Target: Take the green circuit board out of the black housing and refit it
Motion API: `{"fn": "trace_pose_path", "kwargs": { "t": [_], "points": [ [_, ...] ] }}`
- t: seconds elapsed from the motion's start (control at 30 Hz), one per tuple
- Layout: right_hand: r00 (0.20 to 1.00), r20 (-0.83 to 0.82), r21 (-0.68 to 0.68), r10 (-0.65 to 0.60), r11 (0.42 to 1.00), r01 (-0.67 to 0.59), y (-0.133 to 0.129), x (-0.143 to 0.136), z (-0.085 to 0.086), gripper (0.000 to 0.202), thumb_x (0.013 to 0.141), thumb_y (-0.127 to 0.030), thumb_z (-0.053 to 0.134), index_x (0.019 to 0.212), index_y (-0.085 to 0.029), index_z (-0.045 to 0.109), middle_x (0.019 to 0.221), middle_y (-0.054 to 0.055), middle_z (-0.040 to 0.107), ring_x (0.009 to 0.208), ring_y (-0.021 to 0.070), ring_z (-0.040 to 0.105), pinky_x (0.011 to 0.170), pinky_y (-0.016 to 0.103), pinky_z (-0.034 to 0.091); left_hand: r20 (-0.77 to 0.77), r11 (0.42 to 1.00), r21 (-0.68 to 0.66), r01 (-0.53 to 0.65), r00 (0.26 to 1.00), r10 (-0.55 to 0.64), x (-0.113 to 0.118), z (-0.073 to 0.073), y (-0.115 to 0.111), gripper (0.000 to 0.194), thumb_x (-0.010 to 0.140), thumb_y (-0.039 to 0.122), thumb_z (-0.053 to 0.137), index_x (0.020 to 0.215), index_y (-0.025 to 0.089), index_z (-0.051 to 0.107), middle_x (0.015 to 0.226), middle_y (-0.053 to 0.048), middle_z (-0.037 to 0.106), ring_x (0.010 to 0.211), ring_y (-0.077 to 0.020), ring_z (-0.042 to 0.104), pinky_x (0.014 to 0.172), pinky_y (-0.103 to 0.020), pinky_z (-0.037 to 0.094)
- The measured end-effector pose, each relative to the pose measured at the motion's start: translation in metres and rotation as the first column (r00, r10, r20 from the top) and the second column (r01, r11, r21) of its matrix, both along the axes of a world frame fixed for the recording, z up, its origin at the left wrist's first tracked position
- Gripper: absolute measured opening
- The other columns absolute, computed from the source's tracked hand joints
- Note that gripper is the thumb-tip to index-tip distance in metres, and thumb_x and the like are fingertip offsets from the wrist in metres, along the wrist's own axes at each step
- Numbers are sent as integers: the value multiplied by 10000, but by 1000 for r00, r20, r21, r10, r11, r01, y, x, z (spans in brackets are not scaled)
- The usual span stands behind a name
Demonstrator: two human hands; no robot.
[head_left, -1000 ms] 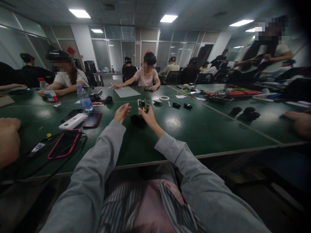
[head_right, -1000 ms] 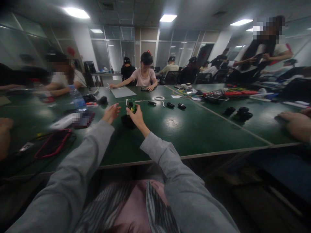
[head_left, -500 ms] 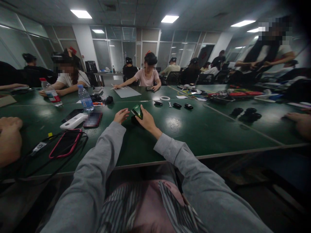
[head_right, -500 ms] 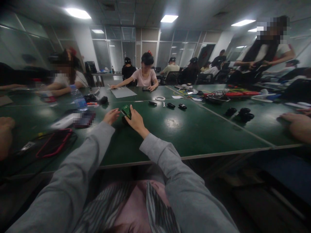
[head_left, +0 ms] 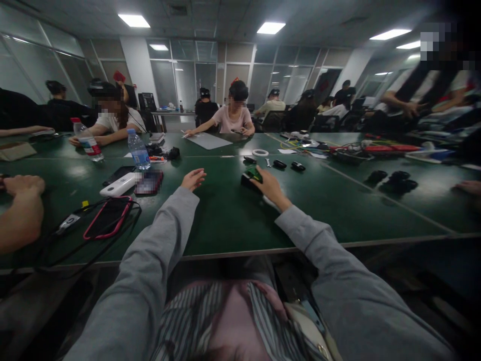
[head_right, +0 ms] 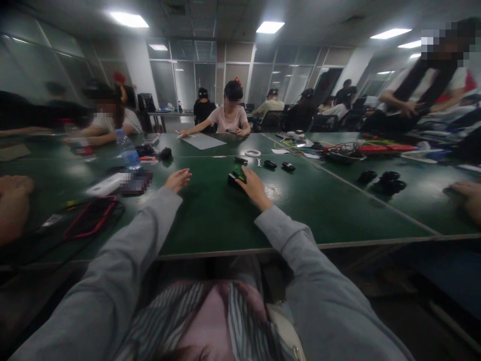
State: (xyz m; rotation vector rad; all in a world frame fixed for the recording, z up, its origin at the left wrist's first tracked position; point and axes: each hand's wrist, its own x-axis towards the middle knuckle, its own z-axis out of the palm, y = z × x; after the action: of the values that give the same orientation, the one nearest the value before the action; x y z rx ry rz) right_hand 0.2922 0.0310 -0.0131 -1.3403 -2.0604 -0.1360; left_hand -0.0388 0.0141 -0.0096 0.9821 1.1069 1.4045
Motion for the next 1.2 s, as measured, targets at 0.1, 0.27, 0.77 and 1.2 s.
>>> {"fn": "trace_pose_path", "kwargs": {
  "t": [0.1,0.27,0.77,1.2],
  "points": [
    [965,37,11,-259,966,259,13,68,-4,639,855,-453,500,1389,-130,364,1190,181,527,1062,268,505,872,364,401,-9,1000,-11,17,1000,-17,0,-3,-1,375,640,348,755,981,228,658,999,-48,672,672,-79,601,551,-181,398],
    [813,-47,43,-580,812,582,20,170,-18,556,885,-419,436,1326,-81,467,1104,253,525,1007,284,483,780,380,379,-44,999,-22,46,998,-47,-4,-11,1,375,638,356,755,976,225,661,996,-57,673,668,-86,604,561,-195,402],
    [606,-200,-81,-770,629,773,21,210,-37,511,734,-403,602,1184,-161,587,1169,266,417,1102,357,350,768,482,347,-71,998,-5,70,995,-70,-4,-14,3,351,651,348,746,963,210,664,957,-63,681,671,-97,615,559,-198,416],
    [893,-38,-10,-449,894,449,25,11,-28,483,808,-158,426,1272,-25,440,1161,273,427,1105,346,387,882,489,370,-76,997,0,74,994,-74,6,-15,3,345,659,329,735,967,196,654,966,-73,664,701,-109,612,580,-208,414]
  ]
}}
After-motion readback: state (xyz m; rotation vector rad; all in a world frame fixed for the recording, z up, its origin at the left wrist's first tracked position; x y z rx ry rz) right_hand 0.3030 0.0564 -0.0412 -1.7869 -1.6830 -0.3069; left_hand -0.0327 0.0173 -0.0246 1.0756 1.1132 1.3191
